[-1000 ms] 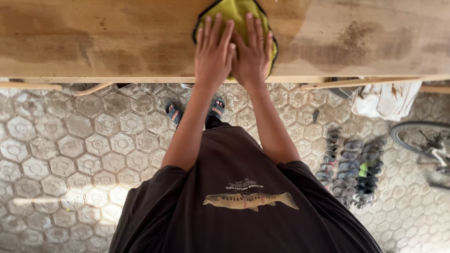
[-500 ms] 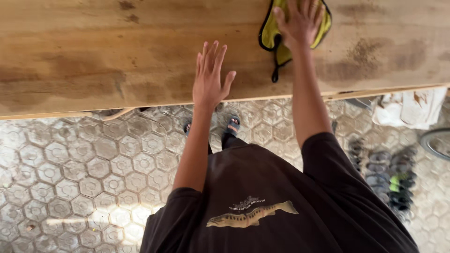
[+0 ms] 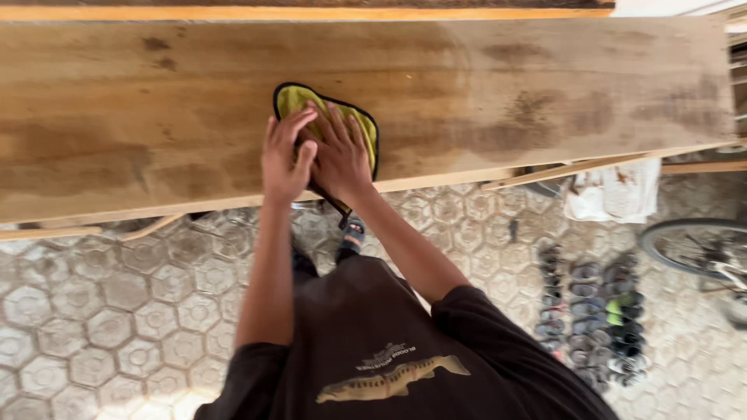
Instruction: The person wipes a wooden surface with a yellow cloth, then picks up a pair of sneakers and wipes them with the same cloth.
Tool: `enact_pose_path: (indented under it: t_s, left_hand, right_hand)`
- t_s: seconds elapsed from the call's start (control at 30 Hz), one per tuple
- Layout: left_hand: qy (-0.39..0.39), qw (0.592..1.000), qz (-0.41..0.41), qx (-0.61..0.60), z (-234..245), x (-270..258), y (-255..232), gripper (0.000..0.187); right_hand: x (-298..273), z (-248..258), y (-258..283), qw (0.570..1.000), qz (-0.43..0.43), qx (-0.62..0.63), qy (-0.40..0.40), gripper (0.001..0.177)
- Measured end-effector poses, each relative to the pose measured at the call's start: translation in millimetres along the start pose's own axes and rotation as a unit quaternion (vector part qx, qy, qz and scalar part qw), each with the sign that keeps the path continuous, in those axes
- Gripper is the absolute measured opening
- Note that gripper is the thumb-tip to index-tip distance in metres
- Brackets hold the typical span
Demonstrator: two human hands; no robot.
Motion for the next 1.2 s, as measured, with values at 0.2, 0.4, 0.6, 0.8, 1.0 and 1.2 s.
enact_pose_path:
  t_s: [0.2, 0.4, 0.6, 0.8, 1.0, 1.2]
  left_hand:
    - [0.067, 0.994, 0.008, 0.085, -22.0, -2.3, -7.5, 0.04]
    - [0.164, 0.947, -0.015, 0.274, -47.0, 1.0, -14.7, 0.066]
    - [0.128, 0.956, -0.003, 0.265, -45.4, -0.7, -16.1, 0.077]
    - [0.046, 0.975, -0.015, 0.219, -42.2, -4.9, -10.4, 0.083]
    - [0.013, 0.982, -0.036, 0.185, -36.0, -15.8, -7.1, 0.061]
    - [0.01, 0.983, -0.002, 0.185, -75.9, -7.2, -22.6, 0.038]
  right_hand:
    - [-43.5, 9.6, -133.9, 0.99, -0.133, -0.036, 0.007, 0.064]
    - [-27.3, 47.4, -258.3, 0.953, -0.301, -0.007, 0.005, 0.07]
    - [76.9, 53.6, -216.2, 0.953, -0.301, 0.013, 0.039, 0.067]
    - [105.9, 20.6, -74.7, 0.989, -0.123, 0.015, 0.081, 0.065]
    - [2.5, 3.5, -41.0, 0.998, 0.027, -0.035, 0.034, 0.065]
    - [-72.7, 16.0, -147.7, 0.992, -0.122, 0.005, 0.031, 0.058]
Point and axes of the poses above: each hand's wrist, its own x-axis towards the middle knuckle, its own z-axis out of the back of the hand, y = z × x, the point moved 3 cm from there along x, towards the middle knuckle, and after that the axes turned 6 degrees about x, right-handed, at the moved point
